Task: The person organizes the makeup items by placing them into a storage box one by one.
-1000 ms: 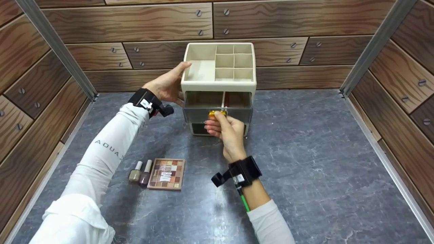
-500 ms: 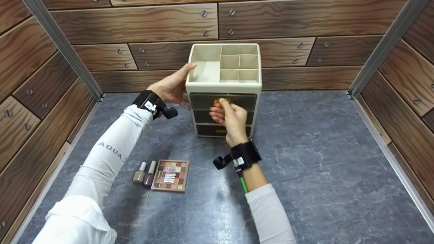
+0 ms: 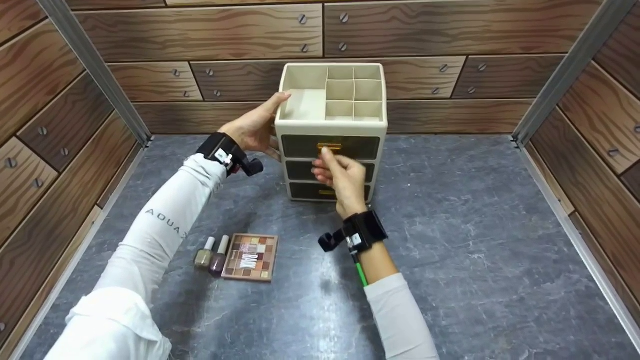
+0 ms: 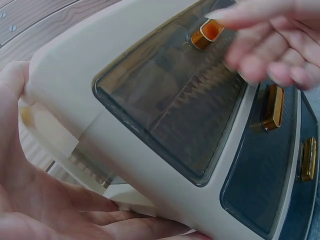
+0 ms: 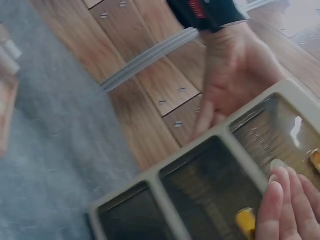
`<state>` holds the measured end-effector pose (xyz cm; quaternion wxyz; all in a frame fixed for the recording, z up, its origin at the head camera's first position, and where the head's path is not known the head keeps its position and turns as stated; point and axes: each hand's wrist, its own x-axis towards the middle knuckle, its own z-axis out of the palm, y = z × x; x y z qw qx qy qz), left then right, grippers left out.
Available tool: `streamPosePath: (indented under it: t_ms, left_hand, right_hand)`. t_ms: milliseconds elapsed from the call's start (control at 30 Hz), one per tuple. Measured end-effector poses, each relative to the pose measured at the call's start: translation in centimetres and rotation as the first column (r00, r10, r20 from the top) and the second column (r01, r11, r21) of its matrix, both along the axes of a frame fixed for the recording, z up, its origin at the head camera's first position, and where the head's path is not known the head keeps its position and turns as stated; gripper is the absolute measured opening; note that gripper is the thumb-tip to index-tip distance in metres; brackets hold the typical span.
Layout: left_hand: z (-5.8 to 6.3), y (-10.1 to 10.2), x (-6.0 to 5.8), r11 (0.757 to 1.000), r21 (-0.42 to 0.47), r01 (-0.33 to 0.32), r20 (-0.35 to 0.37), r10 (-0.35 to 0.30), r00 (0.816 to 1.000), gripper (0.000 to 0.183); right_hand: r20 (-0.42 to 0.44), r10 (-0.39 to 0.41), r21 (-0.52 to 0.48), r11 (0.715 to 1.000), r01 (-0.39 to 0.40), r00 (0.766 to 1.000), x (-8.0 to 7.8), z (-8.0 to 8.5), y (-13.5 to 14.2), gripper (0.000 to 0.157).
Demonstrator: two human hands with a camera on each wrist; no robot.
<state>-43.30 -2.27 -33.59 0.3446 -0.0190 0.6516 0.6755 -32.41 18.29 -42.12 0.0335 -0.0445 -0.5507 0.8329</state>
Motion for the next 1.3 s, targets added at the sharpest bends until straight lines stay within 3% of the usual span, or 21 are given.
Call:
streamPosePath:
  t_ms: [233,433,800,1300]
  left_hand:
    - [0.1,0.1,0.1,1.000,-0.019,-0.012,-0.016,0.012,1.000,0.097]
    - [-0.3,0.3,0.2,0.999,-0.025,-0.030,-0.017,0.029,0.999,0.096]
    - [-0.1,0.2,0.1,0.999,-0.021,-0.029,-0.036,0.028,0.999,0.096]
    - [-0.3,0.3,0.3,0.999,-0.017,-0.045,-0.043,0.044,0.998,0.093]
  right_hand:
    - [0.178,0.054,0.016,0.998,-0.058,0.983,0.6,-2.1,0.3,0.037]
    - [0.243,0.029,-0.002,1.000,-0.030,0.970,0.1,-2.8,0.7,0.028]
    - [0.182,0.037,-0.090,0.996,-0.021,0.983,-0.1,-3.0,0.4,0.020]
    - [0.144,0.017,-0.070,0.998,-0.007,0.989,2.5,-3.9,0.3,0.016]
